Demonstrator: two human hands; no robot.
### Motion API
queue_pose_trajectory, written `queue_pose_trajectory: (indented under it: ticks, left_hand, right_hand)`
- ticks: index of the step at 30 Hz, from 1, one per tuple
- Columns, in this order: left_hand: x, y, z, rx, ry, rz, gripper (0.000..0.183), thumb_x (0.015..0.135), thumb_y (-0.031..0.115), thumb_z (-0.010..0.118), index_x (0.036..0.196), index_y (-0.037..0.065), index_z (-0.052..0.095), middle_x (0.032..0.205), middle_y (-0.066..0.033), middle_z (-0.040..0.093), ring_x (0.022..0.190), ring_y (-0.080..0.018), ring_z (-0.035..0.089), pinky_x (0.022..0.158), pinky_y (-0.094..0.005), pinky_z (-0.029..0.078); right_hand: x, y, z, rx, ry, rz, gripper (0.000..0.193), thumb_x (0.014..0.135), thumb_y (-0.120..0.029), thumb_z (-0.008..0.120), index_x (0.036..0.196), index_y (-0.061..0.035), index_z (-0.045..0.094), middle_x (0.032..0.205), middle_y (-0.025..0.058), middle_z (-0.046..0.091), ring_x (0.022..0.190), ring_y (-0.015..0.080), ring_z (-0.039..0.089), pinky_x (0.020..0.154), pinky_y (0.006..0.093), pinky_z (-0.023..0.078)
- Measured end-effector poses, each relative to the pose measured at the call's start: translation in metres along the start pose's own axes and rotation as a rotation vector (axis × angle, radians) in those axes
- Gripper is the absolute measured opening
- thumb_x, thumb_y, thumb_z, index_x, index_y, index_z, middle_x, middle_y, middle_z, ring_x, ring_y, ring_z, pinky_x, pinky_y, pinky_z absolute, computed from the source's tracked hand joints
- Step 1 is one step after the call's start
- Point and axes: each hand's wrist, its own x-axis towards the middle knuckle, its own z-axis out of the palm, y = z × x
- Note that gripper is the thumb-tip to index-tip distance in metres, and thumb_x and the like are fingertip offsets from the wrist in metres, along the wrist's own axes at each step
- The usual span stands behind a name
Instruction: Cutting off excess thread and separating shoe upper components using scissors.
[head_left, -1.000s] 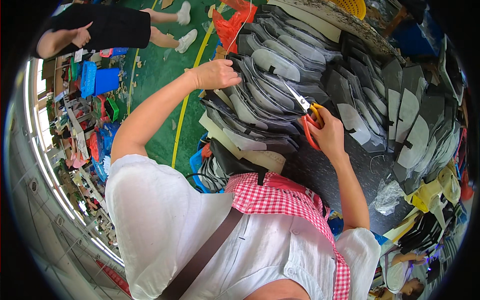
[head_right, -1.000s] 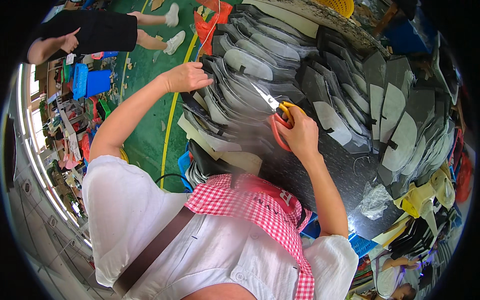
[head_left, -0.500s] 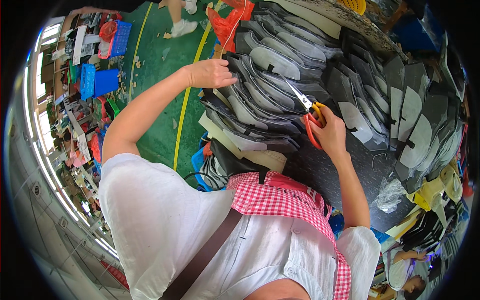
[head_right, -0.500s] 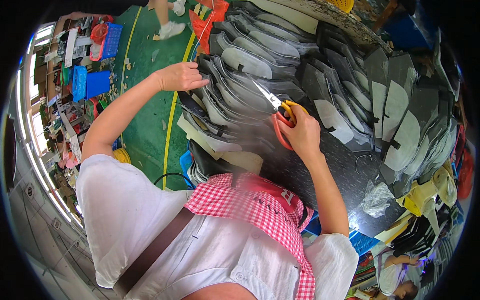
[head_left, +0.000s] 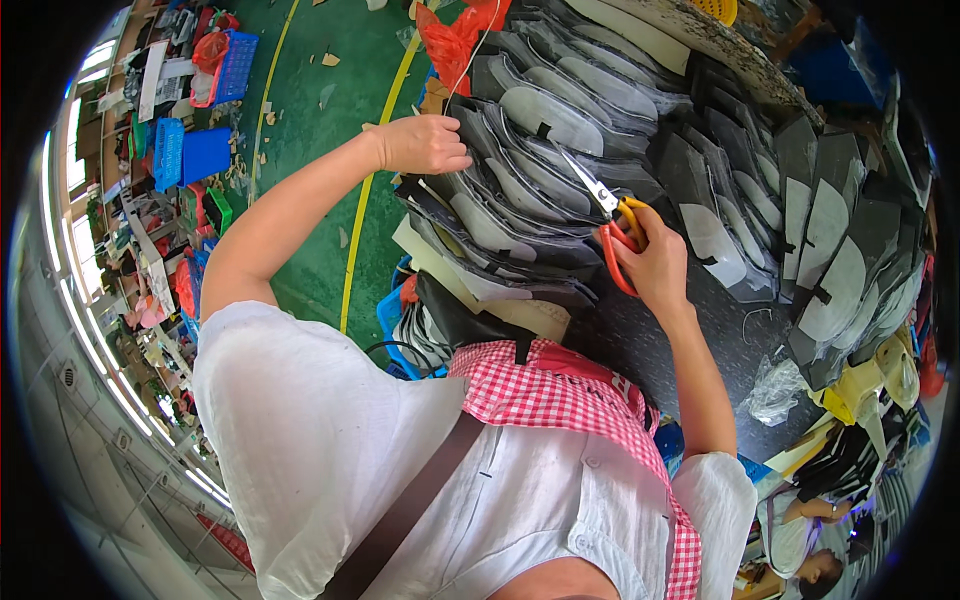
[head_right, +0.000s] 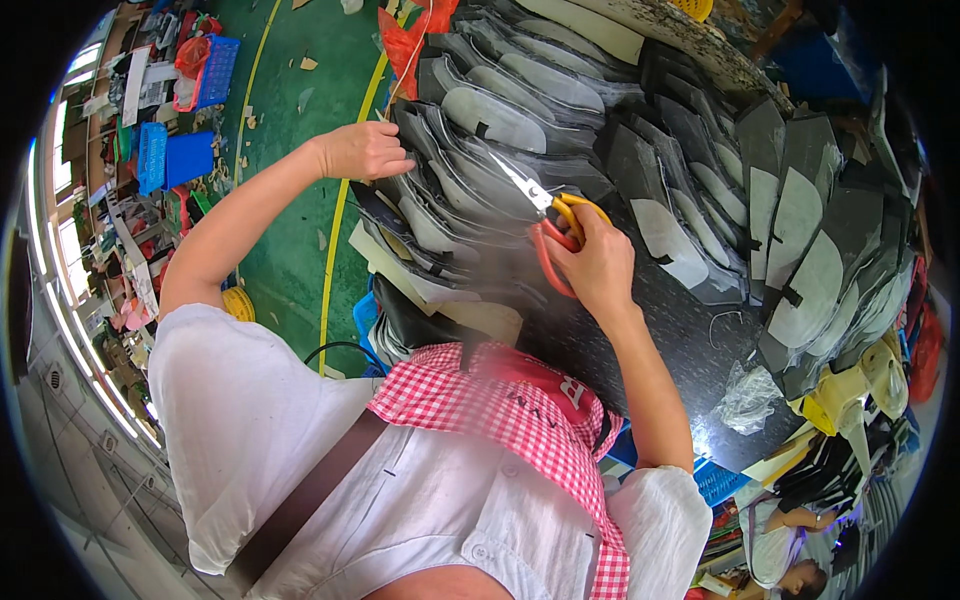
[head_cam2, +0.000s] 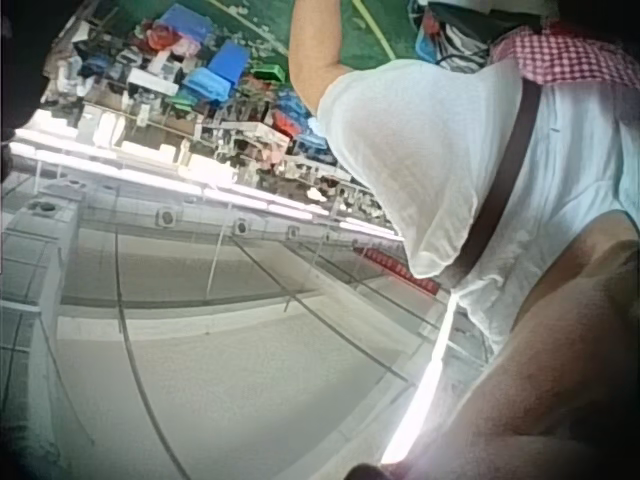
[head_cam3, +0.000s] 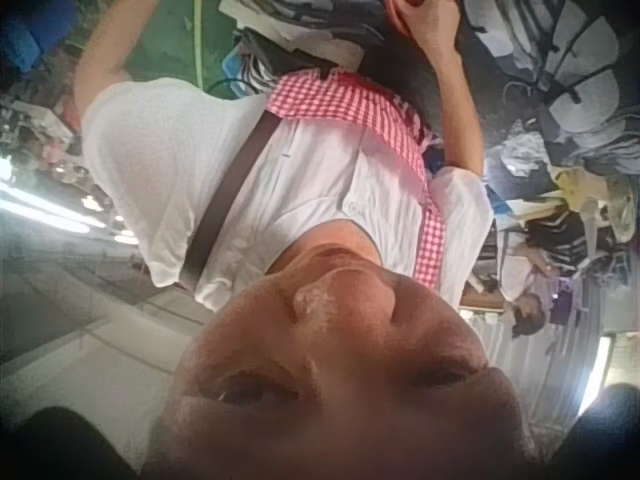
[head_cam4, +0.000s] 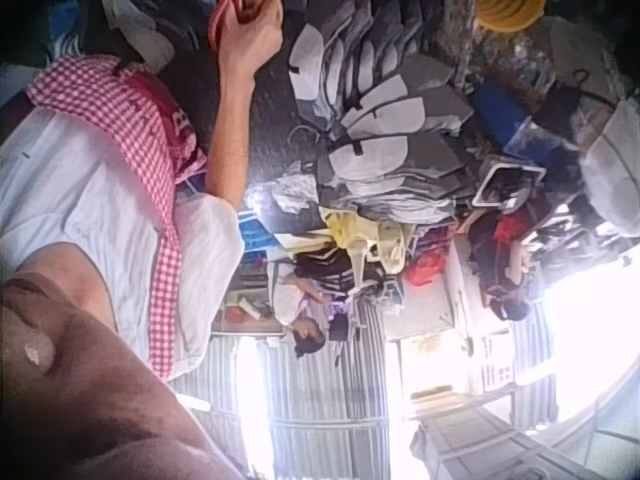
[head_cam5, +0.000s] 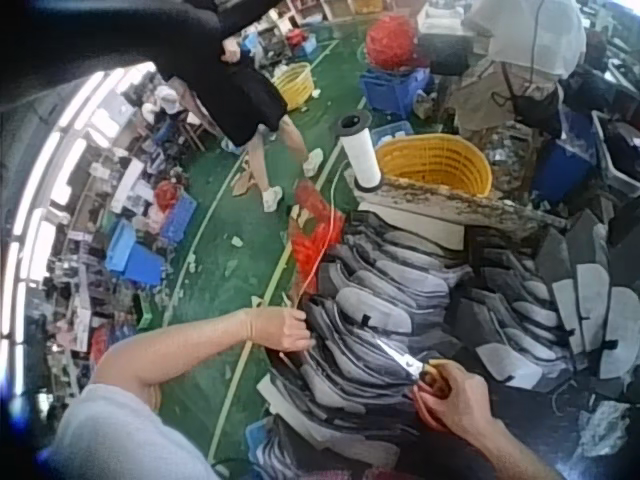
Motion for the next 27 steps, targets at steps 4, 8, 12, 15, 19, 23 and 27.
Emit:
queue_pose_trajectory:
  ticks: [4, 8, 12, 15, 19, 23, 27]
  left_hand:
    - [0.004, 0.010, 0.010, -0.270, 0.071, -0.326, 0.011, 0.087, 0.022, 0.066, 0.090, 0.011, 0.066, 0.076, -0.0012, 0.059, 0.066, -0.0204, 0.057, 0.068, -0.0313, 0.047]
    - [0.004, 0.035, 0.006, -0.379, 0.276, -0.490, 0.014, 0.088, 0.027, 0.068, 0.090, 0.014, 0.065, 0.083, 0.0009, 0.061, 0.066, -0.0212, 0.058, 0.062, -0.0327, 0.047]
    - [0.008, 0.044, 0.011, -0.129, 0.176, -0.379, 0.014, 0.084, 0.025, 0.068, 0.090, 0.015, 0.062, 0.085, 0.0021, 0.059, 0.064, -0.0172, 0.058, 0.061, -0.0307, 0.046]
    - [0.016, 0.044, 0.019, -0.010, 0.108, -0.296, 0.008, 0.080, 0.019, 0.063, 0.082, 0.014, 0.057, 0.076, 0.0008, 0.052, 0.063, -0.0141, 0.059, 0.062, -0.0294, 0.046]
    - [0.019, 0.043, 0.024, 0.028, -0.121, -0.162, 0.013, 0.075, 0.018, 0.060, 0.086, 0.012, 0.061, 0.082, 0.0018, 0.055, 0.065, -0.0121, 0.058, 0.062, -0.0279, 0.044]
    - [0.021, 0.041, 0.026, -0.046, -0.058, -0.190, 0.009, 0.075, 0.015, 0.064, 0.082, 0.012, 0.059, 0.083, 0.0012, 0.056, 0.064, -0.0140, 0.058, 0.060, -0.0297, 0.044]
    - [0.019, 0.047, 0.017, -0.242, 0.244, -0.481, 0.012, 0.074, 0.012, 0.068, 0.083, 0.012, 0.059, 0.085, -0.0003, 0.058, 0.061, -0.0191, 0.058, 0.055, -0.0322, 0.045]
  right_hand:
    - [0.012, -0.026, 0.012, 0.210, -0.090, 0.039, 0.037, 0.079, -0.014, 0.071, 0.110, 0.0014, 0.060, 0.088, 0.0230, 0.067, 0.081, 0.0404, 0.067, 0.069, 0.0415, 0.051]
    - [0.017, -0.055, 0.024, 0.282, -0.181, 0.065, 0.040, 0.077, -0.009, 0.067, 0.114, 0.0036, 0.058, 0.091, 0.0266, 0.067, 0.088, 0.0427, 0.067, 0.073, 0.0424, 0.052]
    - [0.013, -0.056, 0.039, 0.272, -0.230, 0.034, 0.043, 0.076, -0.009, 0.067, 0.116, 0.0036, 0.056, 0.093, 0.0283, 0.066, 0.090, 0.0440, 0.066, 0.075, 0.0436, 0.052]
    - [0.009, -0.052, 0.041, 0.242, -0.254, 0.063, 0.044, 0.076, -0.010, 0.067, 0.116, 0.0032, 0.056, 0.092, 0.0276, 0.066, 0.088, 0.0440, 0.066, 0.074, 0.0440, 0.051]
    - [0.003, -0.039, 0.050, 0.299, -0.103, 0.012, 0.031, 0.083, -0.017, 0.073, 0.099, 0.0028, 0.055, 0.071, 0.0137, 0.053, 0.061, 0.0195, 0.046, 0.061, 0.0324, 0.043]
    - [0.004, -0.034, 0.042, 0.332, -0.084, 0.066, 0.030, 0.085, -0.017, 0.075, 0.096, 0.0024, 0.056, 0.069, 0.0047, 0.048, 0.061, 0.0088, 0.039, 0.055, 0.0273, 0.037]
    - [0.001, -0.026, 0.032, 0.298, -0.118, 0.119, 0.045, 0.078, -0.010, 0.067, 0.120, 0.0022, 0.056, 0.090, 0.0236, 0.066, 0.082, 0.0398, 0.066, 0.073, 0.0394, 0.050]
